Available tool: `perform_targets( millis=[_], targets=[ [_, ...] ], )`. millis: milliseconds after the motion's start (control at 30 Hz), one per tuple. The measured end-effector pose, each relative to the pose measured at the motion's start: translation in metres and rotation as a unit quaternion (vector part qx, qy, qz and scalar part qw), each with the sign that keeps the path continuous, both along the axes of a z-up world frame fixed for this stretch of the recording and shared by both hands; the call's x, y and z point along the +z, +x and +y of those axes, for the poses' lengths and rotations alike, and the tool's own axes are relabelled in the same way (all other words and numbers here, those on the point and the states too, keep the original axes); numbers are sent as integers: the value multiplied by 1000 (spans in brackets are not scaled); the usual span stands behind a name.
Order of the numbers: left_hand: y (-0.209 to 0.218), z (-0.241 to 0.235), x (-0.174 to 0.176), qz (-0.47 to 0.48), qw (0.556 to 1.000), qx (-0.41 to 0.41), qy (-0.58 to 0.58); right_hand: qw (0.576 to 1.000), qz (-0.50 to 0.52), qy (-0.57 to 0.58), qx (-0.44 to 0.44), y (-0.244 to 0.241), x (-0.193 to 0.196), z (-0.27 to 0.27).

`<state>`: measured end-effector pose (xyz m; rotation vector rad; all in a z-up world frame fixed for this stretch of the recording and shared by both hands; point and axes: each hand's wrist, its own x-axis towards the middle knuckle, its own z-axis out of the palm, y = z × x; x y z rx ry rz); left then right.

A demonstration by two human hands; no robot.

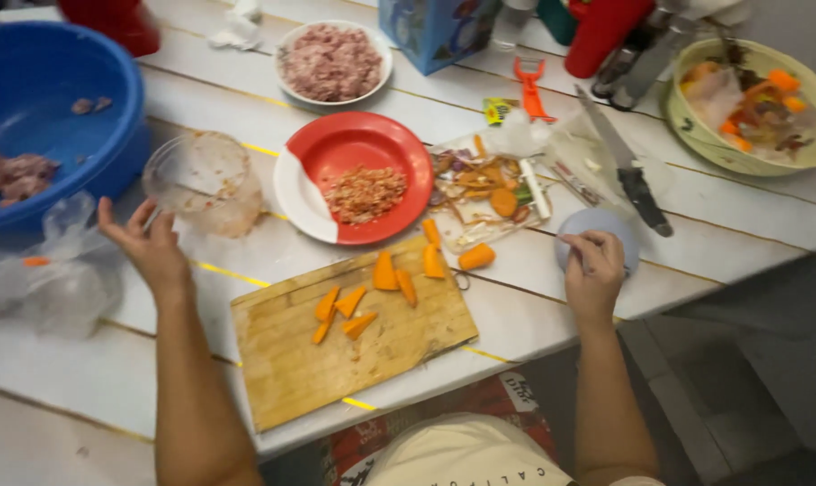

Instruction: Preparing food by cutting carrots on a wooden board, mixing ingredients, and using a manual food processor.

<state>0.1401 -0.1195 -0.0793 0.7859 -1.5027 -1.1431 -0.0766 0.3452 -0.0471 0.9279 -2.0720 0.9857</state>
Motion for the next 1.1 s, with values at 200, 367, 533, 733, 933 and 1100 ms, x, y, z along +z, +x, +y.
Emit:
perform_targets(
  millis=[200,367,533,733,933,1100],
  targets=[
    [3,4,8,-19,1000,-7,15,997,-1,-26,-69,-8,6,23],
    [3,15,19,-20,999,-8,31,996,3,-32,-82,-9,9,29],
    [3,19,24,-20,999,-13,34,996,9,-34,-76,-6,2,25],
    [2,12,16,-19,999,-12,38,995,-15,-36,-88,-6,1,28],
    [9,-12,-8,45,988,16,-146,987,69,41,-139,-71,-16,56],
    [24,65,75,9,956,112,-272,965,-98,181,-162,-112,4,45]
  ],
)
